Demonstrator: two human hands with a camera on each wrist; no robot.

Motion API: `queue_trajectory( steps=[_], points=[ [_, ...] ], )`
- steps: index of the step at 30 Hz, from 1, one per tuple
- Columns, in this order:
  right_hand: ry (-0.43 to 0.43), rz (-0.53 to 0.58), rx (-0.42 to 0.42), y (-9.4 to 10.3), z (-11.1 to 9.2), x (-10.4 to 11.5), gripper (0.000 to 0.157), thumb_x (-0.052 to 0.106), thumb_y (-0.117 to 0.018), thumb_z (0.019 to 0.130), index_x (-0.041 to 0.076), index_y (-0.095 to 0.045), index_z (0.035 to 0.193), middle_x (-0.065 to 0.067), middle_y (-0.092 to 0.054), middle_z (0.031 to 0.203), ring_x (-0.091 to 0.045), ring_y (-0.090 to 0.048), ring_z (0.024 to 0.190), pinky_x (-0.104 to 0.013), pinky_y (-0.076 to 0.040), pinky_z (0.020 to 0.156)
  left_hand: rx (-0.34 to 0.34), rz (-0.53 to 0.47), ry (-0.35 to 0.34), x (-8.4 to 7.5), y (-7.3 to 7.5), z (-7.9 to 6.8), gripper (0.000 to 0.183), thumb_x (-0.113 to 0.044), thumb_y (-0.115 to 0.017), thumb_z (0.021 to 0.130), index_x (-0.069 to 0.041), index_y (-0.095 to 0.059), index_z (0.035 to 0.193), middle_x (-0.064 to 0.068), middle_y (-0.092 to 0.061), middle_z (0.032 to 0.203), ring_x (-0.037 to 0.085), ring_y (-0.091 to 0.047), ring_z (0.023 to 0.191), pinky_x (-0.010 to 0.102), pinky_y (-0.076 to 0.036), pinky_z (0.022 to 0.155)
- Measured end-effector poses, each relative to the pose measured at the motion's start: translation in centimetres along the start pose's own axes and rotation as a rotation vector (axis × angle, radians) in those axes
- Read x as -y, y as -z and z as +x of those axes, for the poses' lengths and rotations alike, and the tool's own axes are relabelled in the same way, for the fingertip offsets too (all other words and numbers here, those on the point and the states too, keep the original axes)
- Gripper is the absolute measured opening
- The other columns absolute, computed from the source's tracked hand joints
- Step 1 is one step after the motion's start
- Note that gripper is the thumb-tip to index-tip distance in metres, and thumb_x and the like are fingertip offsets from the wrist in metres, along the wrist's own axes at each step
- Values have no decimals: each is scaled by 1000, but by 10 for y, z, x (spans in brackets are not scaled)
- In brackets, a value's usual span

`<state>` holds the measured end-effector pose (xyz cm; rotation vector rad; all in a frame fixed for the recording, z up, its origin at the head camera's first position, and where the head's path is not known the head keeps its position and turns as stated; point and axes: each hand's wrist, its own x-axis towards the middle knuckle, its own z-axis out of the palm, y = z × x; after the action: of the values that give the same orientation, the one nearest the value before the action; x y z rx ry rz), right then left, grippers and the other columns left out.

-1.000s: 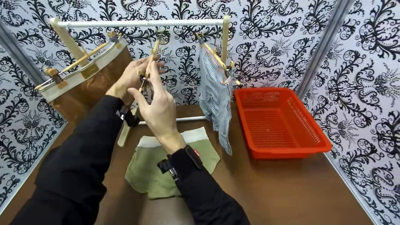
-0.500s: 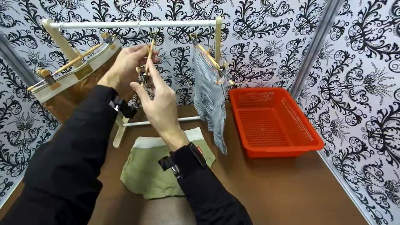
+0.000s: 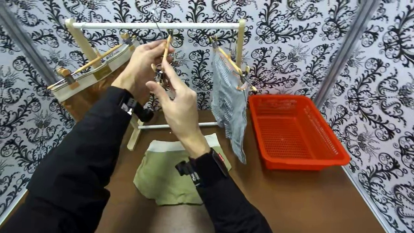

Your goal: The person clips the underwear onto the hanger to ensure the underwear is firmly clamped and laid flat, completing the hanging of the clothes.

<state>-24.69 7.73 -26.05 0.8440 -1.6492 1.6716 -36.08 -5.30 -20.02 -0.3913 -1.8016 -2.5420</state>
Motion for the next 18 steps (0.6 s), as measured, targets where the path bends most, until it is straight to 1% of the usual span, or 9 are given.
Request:
queue_trajectory(
  steps=[4, 8, 11, 13, 15, 18],
  points=[
    [-5, 10, 10, 7, -5, 0, 73, 37, -66, 93, -6, -42, 147, -20, -49, 147, -24, -55, 132, -36, -45, 107, -5, 10, 8, 2, 0, -4, 31, -13, -56, 104, -4, -61, 134, 14, -67, 111, 17, -60, 81, 27, -52, 72],
    [-12, 20, 11, 12, -10, 0, 74, 38, -66, 93, -7, -42, 146, -18, -49, 147, -26, -54, 133, -36, -45, 107, -2, 44, 6, 5, 5, -9, 29, -15, -58, 103, -6, -64, 129, 11, -68, 108, 15, -59, 80, 27, -49, 71],
    [-5, 30, 16, 16, -15, 1, 72, 37, -66, 93, -8, -44, 145, -17, -51, 147, -26, -54, 133, -37, -45, 107, -3, 32, 15, 9, 10, -13, 25, -16, -61, 101, -7, -68, 124, 13, -69, 111, 14, -59, 78, 27, -49, 71],
    [-5, 43, 24, 20, -19, 2, 70, 36, -67, 93, -7, -45, 145, -16, -51, 146, -26, -54, 133, -37, -44, 107, 6, 4, 22, 13, 14, -16, 24, -16, -63, 100, -7, -69, 122, 15, -69, 114, 14, -59, 78, 27, -49, 71],
    [-5, 42, 32, 24, -24, 2, 68, 35, -66, 94, -5, -46, 145, -14, -52, 146, -26, -53, 134, -37, -43, 109, 18, -30, 26, 18, 18, -21, 22, -15, -65, 99, -5, -70, 119, 16, -69, 114, 14, -60, 78, 27, -51, 72],
    [-23, 57, 38, 32, -31, 2, 64, 33, -65, 96, -2, -46, 146, -11, -53, 147, -27, -52, 135, -38, -42, 109, 37, -87, 31, 27, 24, -28, 22, -12, -66, 99, -2, -70, 118, 14, -70, 105, 16, -61, 78, 26, -52, 71]
  ],
)
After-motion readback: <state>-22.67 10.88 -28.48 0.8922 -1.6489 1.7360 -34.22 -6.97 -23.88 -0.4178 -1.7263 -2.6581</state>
